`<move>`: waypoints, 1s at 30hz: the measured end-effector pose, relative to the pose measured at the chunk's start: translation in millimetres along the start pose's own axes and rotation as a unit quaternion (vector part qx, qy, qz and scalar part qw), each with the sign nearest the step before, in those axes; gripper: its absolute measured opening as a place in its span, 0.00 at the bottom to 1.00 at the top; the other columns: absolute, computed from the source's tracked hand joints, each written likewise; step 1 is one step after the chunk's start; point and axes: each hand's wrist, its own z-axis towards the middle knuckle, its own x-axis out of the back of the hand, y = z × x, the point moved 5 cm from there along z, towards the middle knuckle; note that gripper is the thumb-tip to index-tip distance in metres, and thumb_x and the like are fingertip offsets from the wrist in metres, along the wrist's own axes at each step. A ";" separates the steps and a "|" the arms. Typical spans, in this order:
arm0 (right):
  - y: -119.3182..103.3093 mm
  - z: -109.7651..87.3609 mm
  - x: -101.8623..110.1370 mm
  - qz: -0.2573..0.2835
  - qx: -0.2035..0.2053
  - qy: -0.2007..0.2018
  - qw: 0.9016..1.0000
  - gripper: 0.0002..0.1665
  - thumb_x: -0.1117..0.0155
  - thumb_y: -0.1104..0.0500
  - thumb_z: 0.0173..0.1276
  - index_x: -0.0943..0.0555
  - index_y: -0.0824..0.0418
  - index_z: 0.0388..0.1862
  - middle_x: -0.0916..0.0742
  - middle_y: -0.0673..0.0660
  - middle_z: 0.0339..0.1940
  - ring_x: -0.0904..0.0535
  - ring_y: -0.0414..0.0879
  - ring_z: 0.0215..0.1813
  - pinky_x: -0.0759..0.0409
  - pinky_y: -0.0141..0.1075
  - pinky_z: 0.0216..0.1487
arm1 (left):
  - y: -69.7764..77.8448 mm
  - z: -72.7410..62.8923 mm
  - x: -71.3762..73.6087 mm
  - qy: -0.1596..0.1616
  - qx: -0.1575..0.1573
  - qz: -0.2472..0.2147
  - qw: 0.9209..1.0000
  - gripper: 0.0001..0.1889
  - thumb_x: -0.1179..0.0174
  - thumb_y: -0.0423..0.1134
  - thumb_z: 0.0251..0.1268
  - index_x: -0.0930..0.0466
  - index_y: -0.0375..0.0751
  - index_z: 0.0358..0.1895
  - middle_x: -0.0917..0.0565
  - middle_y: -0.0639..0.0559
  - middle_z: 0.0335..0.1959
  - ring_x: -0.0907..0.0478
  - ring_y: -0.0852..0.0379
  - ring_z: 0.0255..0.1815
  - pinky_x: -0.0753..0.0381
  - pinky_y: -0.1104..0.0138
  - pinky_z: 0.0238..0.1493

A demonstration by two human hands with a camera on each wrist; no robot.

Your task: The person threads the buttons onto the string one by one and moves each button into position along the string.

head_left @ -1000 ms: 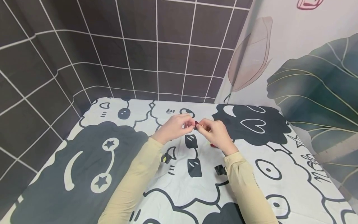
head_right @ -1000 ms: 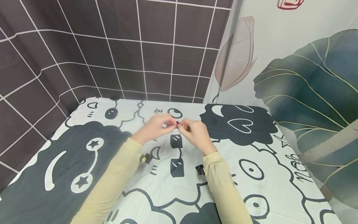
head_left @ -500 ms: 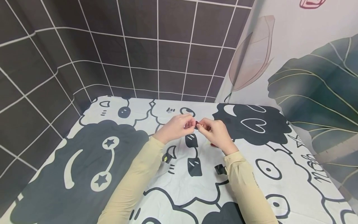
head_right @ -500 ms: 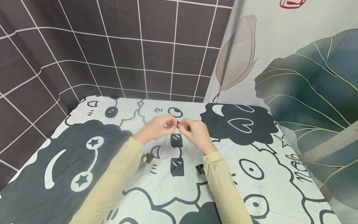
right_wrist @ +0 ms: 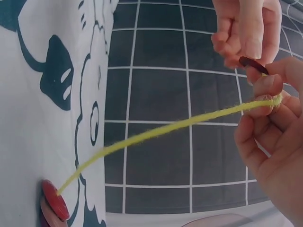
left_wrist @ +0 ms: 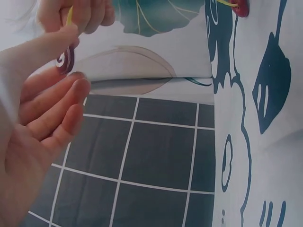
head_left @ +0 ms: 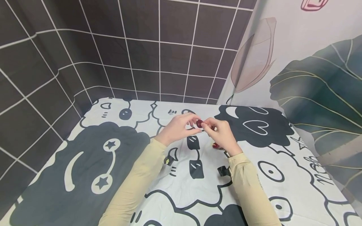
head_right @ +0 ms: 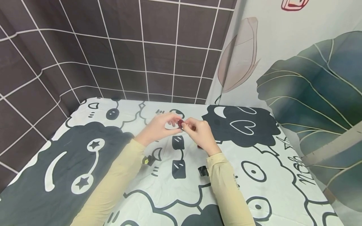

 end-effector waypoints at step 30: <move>9.2 -0.2 -4.1 0.077 -0.030 -0.057 0.995 0.06 0.40 0.61 0.69 0.17 0.59 0.40 0.22 0.52 0.18 0.29 0.40 0.25 0.31 0.32 0.27 | 0.7 -0.7 -0.1 -0.006 -0.007 -0.022 1.000 0.21 0.31 0.41 0.57 0.19 0.39 0.54 0.11 0.50 0.42 0.14 0.59 0.44 0.19 0.67 0.52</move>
